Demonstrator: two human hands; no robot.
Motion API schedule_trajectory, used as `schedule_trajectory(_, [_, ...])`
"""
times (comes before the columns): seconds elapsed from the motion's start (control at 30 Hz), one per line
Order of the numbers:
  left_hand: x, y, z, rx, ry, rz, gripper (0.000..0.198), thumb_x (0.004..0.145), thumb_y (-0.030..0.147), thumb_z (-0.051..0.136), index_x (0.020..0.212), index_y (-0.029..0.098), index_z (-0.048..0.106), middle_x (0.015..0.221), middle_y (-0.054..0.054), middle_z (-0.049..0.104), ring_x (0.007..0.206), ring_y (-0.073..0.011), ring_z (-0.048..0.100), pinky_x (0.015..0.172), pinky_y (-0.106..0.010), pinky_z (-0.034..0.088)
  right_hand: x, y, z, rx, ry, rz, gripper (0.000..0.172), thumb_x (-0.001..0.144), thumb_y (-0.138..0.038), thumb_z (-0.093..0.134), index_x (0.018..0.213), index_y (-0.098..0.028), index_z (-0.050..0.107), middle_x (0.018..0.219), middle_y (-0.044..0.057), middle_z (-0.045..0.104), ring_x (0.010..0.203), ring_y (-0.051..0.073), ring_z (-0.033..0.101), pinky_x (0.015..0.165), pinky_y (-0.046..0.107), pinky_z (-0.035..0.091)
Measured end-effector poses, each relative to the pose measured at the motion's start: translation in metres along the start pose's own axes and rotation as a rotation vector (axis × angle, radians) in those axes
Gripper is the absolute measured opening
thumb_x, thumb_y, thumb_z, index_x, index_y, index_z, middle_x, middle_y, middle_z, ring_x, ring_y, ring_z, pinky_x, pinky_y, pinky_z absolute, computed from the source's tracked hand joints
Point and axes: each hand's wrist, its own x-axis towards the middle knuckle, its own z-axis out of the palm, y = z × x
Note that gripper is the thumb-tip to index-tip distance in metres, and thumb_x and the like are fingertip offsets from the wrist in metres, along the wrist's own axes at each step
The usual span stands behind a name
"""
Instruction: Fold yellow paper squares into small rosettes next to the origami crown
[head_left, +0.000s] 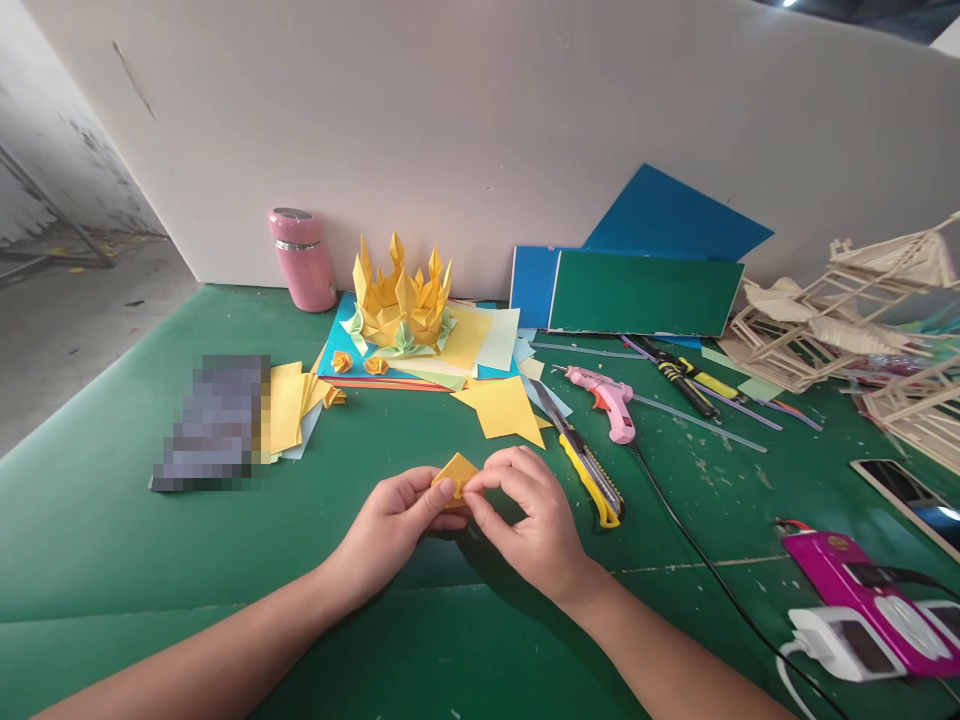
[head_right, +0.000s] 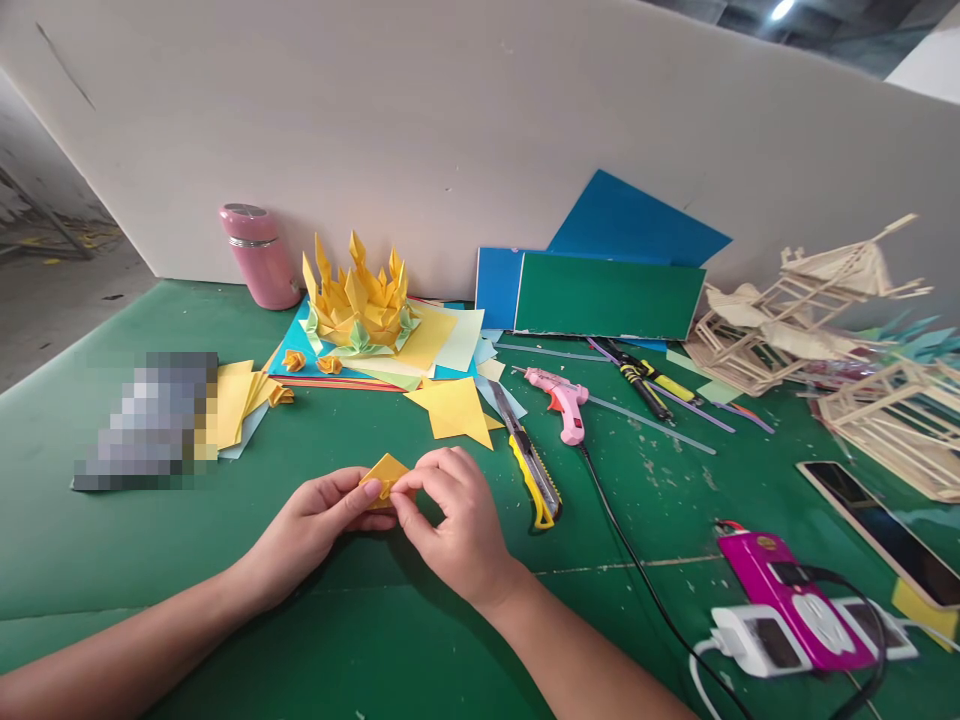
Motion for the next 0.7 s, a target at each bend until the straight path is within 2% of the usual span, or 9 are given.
schedule_trajectory(0.17, [-0.0015, 0.0015, 0.0022, -0.008, -0.009, 0.004, 0.035, 0.062, 0.047, 0.077, 0.070, 0.014, 0.068, 0.067, 0.001, 0.065, 0.066, -0.0130, 0.062, 0.074, -0.027, 0.054, 0.0004, -0.0004, 0.0004, 0.031, -0.010, 0.029, 0.012, 0.081, -0.012, 0.055, 0.073, -0.021, 0.057, 0.072, 0.002, 0.057, 0.072, 0.017, 0.056, 0.064, 0.030, 0.048])
schedule_trajectory(0.4, [-0.0010, 0.0008, 0.0011, 0.012, 0.030, 0.018, 0.034, 0.065, 0.048, 0.074, 0.069, 0.015, 0.068, 0.067, 0.001, 0.065, 0.063, -0.0129, 0.062, 0.070, -0.026, 0.054, -0.0004, -0.0007, -0.0016, 0.006, -0.059, -0.093, 0.015, 0.084, -0.011, 0.056, 0.086, -0.024, 0.064, 0.074, 0.002, 0.058, 0.071, 0.016, 0.055, 0.063, 0.030, 0.049])
schedule_trajectory(0.57, [-0.0013, 0.0013, 0.0035, 0.011, 0.020, 0.024, 0.036, 0.063, 0.049, 0.075, 0.067, 0.014, 0.067, 0.065, 0.001, 0.064, 0.063, -0.0133, 0.062, 0.070, -0.026, 0.054, -0.0008, -0.0013, -0.0005, 0.005, -0.048, -0.083, 0.012, 0.083, -0.012, 0.057, 0.082, -0.022, 0.064, 0.073, 0.002, 0.056, 0.070, 0.016, 0.054, 0.062, 0.029, 0.048])
schedule_trajectory(0.7, [-0.0029, 0.0025, 0.0065, 0.003, -0.007, 0.019, 0.037, 0.063, 0.050, 0.074, 0.066, 0.015, 0.066, 0.064, 0.002, 0.063, 0.064, -0.0140, 0.062, 0.072, -0.028, 0.055, -0.0009, -0.0011, 0.0005, 0.031, -0.051, -0.016, 0.013, 0.082, -0.013, 0.056, 0.074, -0.021, 0.060, 0.070, 0.001, 0.053, 0.069, 0.016, 0.054, 0.063, 0.029, 0.047])
